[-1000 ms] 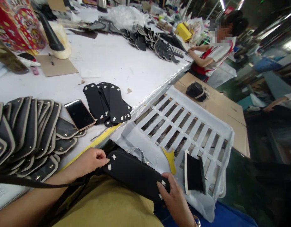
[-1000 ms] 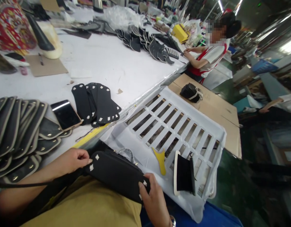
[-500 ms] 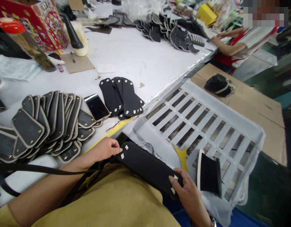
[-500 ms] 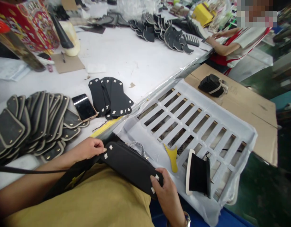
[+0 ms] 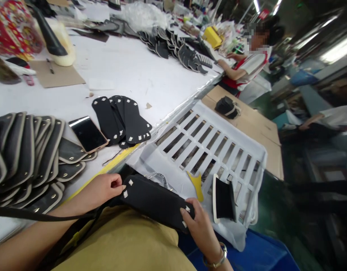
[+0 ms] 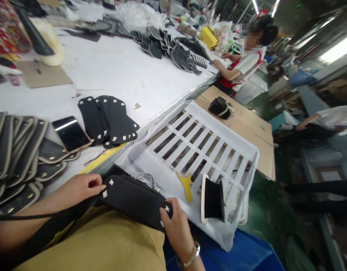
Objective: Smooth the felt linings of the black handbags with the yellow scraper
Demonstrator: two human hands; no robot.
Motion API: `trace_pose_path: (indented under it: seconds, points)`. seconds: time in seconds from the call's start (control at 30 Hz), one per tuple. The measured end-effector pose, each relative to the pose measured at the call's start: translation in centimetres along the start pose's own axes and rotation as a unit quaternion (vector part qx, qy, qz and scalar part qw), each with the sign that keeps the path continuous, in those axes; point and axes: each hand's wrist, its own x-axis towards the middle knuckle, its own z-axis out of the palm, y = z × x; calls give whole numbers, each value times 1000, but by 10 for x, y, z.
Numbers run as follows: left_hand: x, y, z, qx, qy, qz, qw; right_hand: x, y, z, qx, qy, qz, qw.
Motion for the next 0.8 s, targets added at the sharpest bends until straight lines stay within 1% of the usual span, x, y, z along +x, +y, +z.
trace_pose_path:
  seconds: [0.03,0.07,0.13,0.17,0.23,0.27,0.33,0.4,0.5,0.63,0.7,0.8]
  points:
    - [0,1,-1,32,20,20,999,0,-1,-1,2,1,2,1000]
    - [0,4,-1,58,42,56,996,0,-1,-1,6,1,4,1000]
    - [1,13,-1,86,77,160,980,-1,-2,-1,16,-1,8,1000]
    - [2,19,1,89,77,220,968,-1,-1,-1,20,-4,8,1000]
    - [3,34,10,88,34,323,942,-1,-1,-1,22,-6,10,1000]
    - [5,42,16,90,5,362,928,-1,0,-1,19,-6,11,1000]
    - [10,54,30,96,-50,419,902,-1,2,0,14,-2,9,1000]
    - [16,61,43,98,-79,446,886,-2,4,1,13,-1,5,1000]
    - [24,60,56,85,-78,464,878,-2,7,1,14,-5,11,1000]
    - [26,54,56,88,-58,485,868,-2,8,0,7,-17,18,1000]
    - [23,55,55,101,-56,485,867,-1,7,1,-16,-14,2,1000]
    - [18,62,54,116,-49,469,874,-1,2,4,-69,-6,-21,997]
